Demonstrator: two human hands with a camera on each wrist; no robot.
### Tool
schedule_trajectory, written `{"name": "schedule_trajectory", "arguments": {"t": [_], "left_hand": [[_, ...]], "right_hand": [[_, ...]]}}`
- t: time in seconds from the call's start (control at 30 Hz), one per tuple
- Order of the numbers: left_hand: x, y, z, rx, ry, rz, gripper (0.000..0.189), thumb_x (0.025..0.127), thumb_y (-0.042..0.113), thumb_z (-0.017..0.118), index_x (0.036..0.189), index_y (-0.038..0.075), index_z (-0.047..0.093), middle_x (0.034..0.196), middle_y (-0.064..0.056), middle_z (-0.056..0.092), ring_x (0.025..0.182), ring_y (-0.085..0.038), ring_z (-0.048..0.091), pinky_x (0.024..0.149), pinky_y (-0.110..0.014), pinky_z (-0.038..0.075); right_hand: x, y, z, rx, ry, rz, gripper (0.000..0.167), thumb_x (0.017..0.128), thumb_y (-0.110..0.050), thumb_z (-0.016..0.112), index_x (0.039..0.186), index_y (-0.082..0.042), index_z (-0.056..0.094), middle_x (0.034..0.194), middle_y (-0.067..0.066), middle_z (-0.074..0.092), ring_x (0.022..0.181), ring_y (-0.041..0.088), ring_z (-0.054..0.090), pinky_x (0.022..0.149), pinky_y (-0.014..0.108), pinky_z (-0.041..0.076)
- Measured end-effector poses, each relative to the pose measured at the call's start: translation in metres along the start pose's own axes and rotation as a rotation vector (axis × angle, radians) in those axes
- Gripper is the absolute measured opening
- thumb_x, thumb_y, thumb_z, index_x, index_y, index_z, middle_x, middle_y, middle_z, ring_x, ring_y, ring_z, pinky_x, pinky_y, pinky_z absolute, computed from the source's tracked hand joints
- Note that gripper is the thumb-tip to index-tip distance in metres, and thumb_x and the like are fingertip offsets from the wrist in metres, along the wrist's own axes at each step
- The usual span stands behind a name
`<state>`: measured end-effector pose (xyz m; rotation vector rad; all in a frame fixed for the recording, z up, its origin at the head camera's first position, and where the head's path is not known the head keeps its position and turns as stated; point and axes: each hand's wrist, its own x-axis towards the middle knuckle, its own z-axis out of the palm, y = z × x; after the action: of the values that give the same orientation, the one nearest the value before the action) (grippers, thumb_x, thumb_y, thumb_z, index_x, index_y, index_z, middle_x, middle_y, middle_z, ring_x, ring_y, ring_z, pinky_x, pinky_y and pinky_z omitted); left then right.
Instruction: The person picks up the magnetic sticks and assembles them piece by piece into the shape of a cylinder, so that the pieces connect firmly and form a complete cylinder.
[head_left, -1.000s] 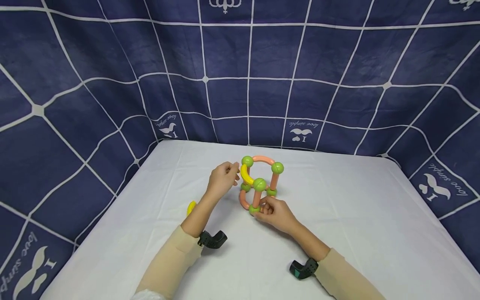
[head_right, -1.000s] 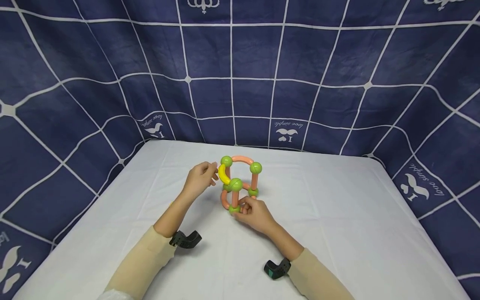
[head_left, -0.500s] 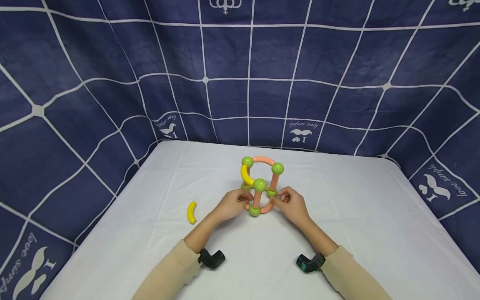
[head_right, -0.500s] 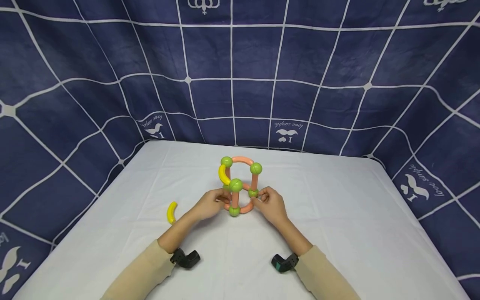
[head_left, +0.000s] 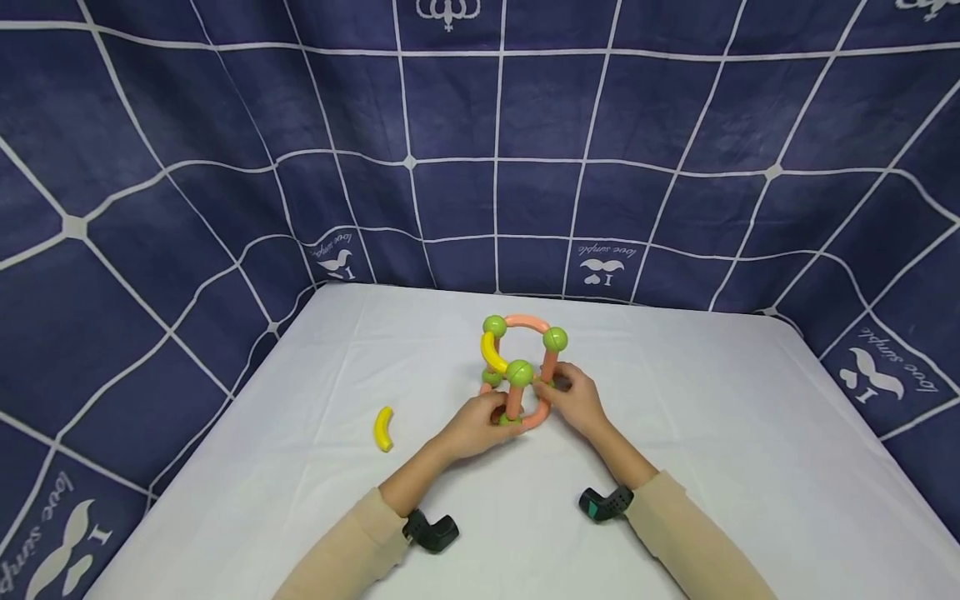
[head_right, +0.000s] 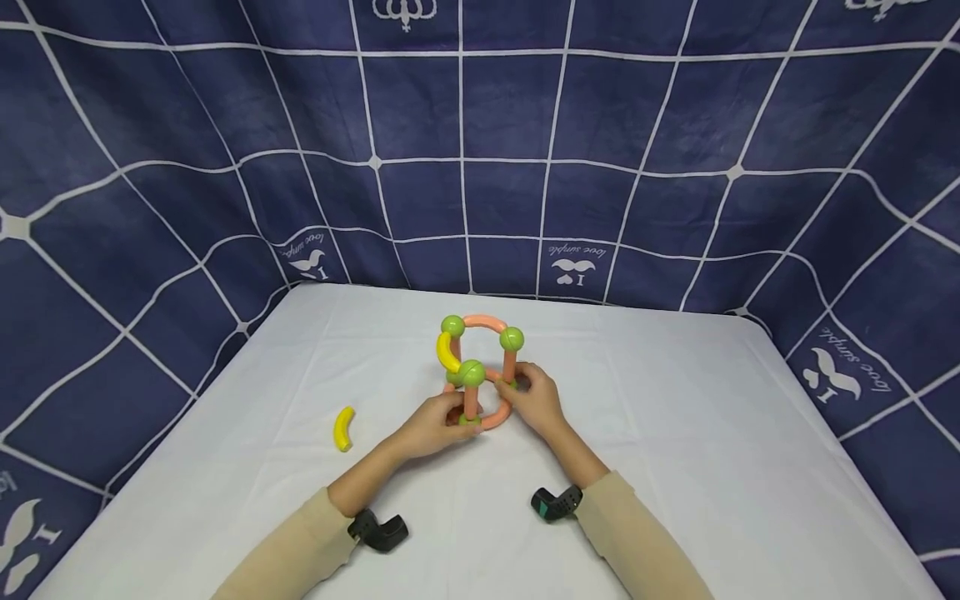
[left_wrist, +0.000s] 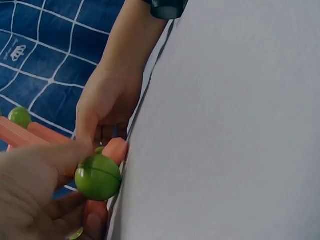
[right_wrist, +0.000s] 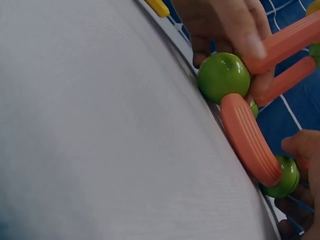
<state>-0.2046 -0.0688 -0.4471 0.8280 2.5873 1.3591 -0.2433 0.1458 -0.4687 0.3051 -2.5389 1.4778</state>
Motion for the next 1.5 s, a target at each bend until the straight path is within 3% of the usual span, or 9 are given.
{"name": "schedule_trajectory", "arguments": {"t": [0.13, 0.33, 0.6, 0.8, 1.0, 1.23, 1.5], "left_hand": [[0.000, 0.000, 0.002, 0.064, 0.062, 0.011, 0.018, 0.087, 0.020, 0.075, 0.092, 0.009, 0.062, 0.071, 0.002, 0.047, 0.065, -0.010, 0.042, 0.058, -0.025, 0.036], [0.000, -0.004, -0.001, 0.113, 0.143, -0.006, 0.026, 0.085, 0.019, 0.078, 0.103, 0.005, 0.066, 0.085, -0.002, 0.054, 0.075, -0.014, 0.047, 0.065, -0.027, 0.042], [-0.001, -0.018, -0.006, 0.068, 0.272, -0.087, 0.034, 0.084, 0.019, 0.079, 0.109, 0.001, 0.066, 0.096, -0.004, 0.054, 0.083, -0.016, 0.052, 0.073, -0.027, 0.047], [0.001, -0.029, -0.006, 0.034, 0.333, -0.099, 0.034, 0.087, 0.021, 0.075, 0.113, 0.002, 0.065, 0.100, -0.005, 0.059, 0.089, -0.017, 0.058, 0.076, -0.027, 0.051], [0.002, -0.033, -0.005, 0.008, 0.399, -0.117, 0.032, 0.087, 0.021, 0.075, 0.112, 0.003, 0.066, 0.097, -0.005, 0.059, 0.089, -0.017, 0.059, 0.075, -0.025, 0.052], [0.000, -0.034, -0.005, -0.010, 0.493, -0.108, 0.025, 0.086, 0.016, 0.076, 0.098, 0.000, 0.062, 0.086, -0.005, 0.058, 0.076, -0.015, 0.057, 0.066, -0.023, 0.051], [0.000, -0.036, -0.004, -0.027, 0.533, -0.120, 0.013, 0.088, 0.007, 0.072, 0.094, 0.002, 0.061, 0.086, -0.005, 0.060, 0.075, -0.014, 0.058, 0.067, -0.023, 0.052]], "right_hand": [[0.000, 0.001, -0.002, -0.024, 0.012, -0.004, 0.029, 0.085, -0.021, 0.077, 0.104, -0.001, 0.069, 0.102, 0.012, 0.068, 0.096, 0.027, 0.062, 0.084, 0.043, 0.050], [-0.002, 0.002, -0.004, -0.046, 0.018, -0.023, 0.029, 0.083, -0.020, 0.078, 0.103, -0.001, 0.068, 0.097, 0.010, 0.068, 0.088, 0.024, 0.061, 0.078, 0.038, 0.049], [-0.009, 0.000, -0.007, -0.053, -0.001, -0.061, 0.024, 0.080, -0.016, 0.080, 0.093, -0.004, 0.065, 0.091, 0.007, 0.066, 0.089, 0.025, 0.063, 0.082, 0.042, 0.051], [-0.014, -0.001, -0.006, -0.071, 0.000, -0.046, 0.027, 0.079, -0.018, 0.081, 0.094, -0.005, 0.063, 0.092, 0.006, 0.063, 0.091, 0.024, 0.061, 0.084, 0.042, 0.050], [-0.019, -0.004, -0.005, -0.057, -0.025, -0.033, 0.029, 0.078, -0.020, 0.082, 0.094, -0.006, 0.062, 0.087, 0.003, 0.060, 0.083, 0.020, 0.057, 0.078, 0.036, 0.049], [-0.025, -0.004, -0.003, -0.029, -0.067, -0.039, 0.029, 0.078, -0.022, 0.083, 0.092, -0.007, 0.063, 0.084, 0.001, 0.062, 0.078, 0.017, 0.056, 0.071, 0.029, 0.048], [-0.027, -0.006, -0.002, -0.018, -0.091, -0.133, 0.028, 0.078, -0.019, 0.083, 0.090, -0.006, 0.062, 0.075, -0.003, 0.059, 0.068, 0.014, 0.054, 0.061, 0.025, 0.047]]}}
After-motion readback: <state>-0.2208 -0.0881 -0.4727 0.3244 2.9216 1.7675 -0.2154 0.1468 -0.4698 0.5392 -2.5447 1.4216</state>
